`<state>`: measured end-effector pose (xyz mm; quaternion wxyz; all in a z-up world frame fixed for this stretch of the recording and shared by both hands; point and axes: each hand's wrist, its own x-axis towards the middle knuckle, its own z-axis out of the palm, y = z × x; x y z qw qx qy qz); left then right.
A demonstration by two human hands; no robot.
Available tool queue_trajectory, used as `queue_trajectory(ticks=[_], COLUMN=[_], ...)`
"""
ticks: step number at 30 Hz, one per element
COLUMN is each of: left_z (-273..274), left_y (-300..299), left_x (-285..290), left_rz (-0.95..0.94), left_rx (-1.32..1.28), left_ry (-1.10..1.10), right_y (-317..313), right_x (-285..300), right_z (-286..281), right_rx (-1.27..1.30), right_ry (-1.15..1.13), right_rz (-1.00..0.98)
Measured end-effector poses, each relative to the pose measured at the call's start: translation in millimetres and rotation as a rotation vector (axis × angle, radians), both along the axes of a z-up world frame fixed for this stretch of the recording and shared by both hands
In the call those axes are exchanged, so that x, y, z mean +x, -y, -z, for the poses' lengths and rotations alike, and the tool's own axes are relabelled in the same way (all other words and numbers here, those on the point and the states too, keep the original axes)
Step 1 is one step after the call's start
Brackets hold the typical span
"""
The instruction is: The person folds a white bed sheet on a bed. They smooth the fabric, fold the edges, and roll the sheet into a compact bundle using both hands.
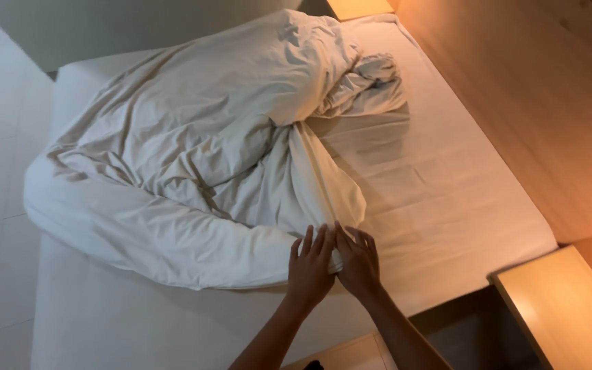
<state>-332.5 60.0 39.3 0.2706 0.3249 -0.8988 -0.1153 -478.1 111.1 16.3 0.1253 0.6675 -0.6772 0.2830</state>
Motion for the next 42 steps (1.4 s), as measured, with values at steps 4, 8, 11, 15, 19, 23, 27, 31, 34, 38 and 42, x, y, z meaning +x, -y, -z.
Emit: queue_trajectory(ticks=[4, 8, 11, 15, 19, 23, 27, 31, 34, 38, 42], left_z=[33, 33, 19, 2, -9, -6, -8, -6, -1, 11, 11], left_y=[13, 9, 6, -3, -11, -15, -13, -12, -7, 3, 14], left_x=[7, 12, 15, 19, 23, 25, 27, 23, 16, 3, -22], left_rz=[0.002, -0.032, -0.042, -0.059, -0.079, -0.106, -0.104, -0.061, -0.041, -0.014, 0.021], left_rx=[-0.063, -0.111, -0.088, -0.047, -0.038, -0.045, -0.018, 0.016, 0.011, 0.018, -0.026], left_ry=[0.095, 0.066, 0.078, 0.092, 0.101, 0.112, 0.112, 0.113, 0.103, 0.123, 0.108], right_y=[8, 23, 42, 62, 73, 78, 77, 74, 65, 58, 40], right_x=[8, 1, -5, -16, -38, -56, -72, -84, -96, -128, -160], right_z=[-3, 25, 44, 47, 64, 72, 76, 73, 65, 52, 23], right_rx=[0.041, 0.005, -0.069, -0.141, -0.190, -0.124, -0.010, 0.022, 0.031, 0.039, 0.018], right_ry=[0.072, 0.185, 0.232, 0.270, 0.244, 0.232, 0.173, 0.142, 0.141, 0.031, -0.146], right_rz=[-0.027, -0.061, -0.070, -0.096, -0.112, -0.053, 0.023, 0.059, 0.081, 0.124, 0.209])
